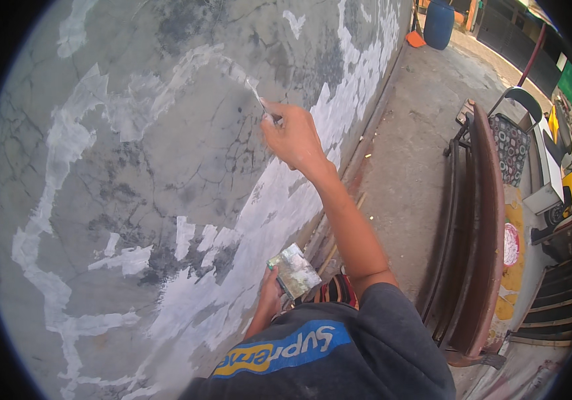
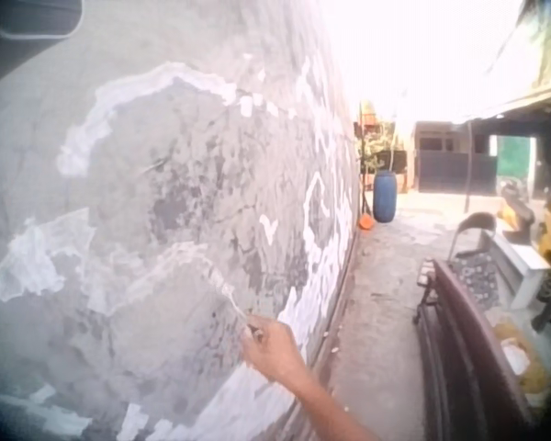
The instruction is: The person uses a putty knife to apply white plaster to a cracked concrete wall, repeatedly scooping material from a small container and smoothing it onto the surface.
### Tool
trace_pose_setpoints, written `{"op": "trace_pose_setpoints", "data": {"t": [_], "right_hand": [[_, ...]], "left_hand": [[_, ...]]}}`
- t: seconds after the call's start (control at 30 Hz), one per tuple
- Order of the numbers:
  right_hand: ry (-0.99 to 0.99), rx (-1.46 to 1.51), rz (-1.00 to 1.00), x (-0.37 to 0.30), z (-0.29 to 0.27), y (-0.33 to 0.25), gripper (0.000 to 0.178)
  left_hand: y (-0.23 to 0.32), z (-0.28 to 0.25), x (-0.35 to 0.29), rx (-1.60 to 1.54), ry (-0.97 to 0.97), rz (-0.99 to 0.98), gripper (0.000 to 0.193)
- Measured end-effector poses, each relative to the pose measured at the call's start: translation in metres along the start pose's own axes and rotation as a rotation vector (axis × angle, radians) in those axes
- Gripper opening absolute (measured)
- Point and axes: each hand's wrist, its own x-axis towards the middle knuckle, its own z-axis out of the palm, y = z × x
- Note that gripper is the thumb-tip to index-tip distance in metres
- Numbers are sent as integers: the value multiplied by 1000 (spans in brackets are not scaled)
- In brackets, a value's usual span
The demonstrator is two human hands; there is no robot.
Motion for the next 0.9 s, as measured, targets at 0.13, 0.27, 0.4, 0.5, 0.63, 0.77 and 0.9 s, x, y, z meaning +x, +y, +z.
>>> {"op": "trace_pose_setpoints", "data": {"t": [0.13,0.27,0.4,0.5,0.63,0.77,0.9], "right_hand": [[219,-117,-207,16,32,37,44],[185,-225,-255,5,49,29,43],[7,-146,-88,-10,15,33,41],[104,-82,-110,8,-12,47,40],[173,-33,-191,30,3,66,40],[273,-235,-392,18,37,59,39],[245,-194,-362,1,43,67,39]], "left_hand": [[4,-7,-8,5,38,-29,43],[5,-12,-5,-46,26,-46,44],[9,-12,-11,-5,12,-63,43],[11,-8,-7,2,-28,-47,43],[15,-4,-11,-6,23,-42,44],[10,-13,-14,-47,61,-48,45],[-9,-27,-8,-70,36,-37,47]]}}
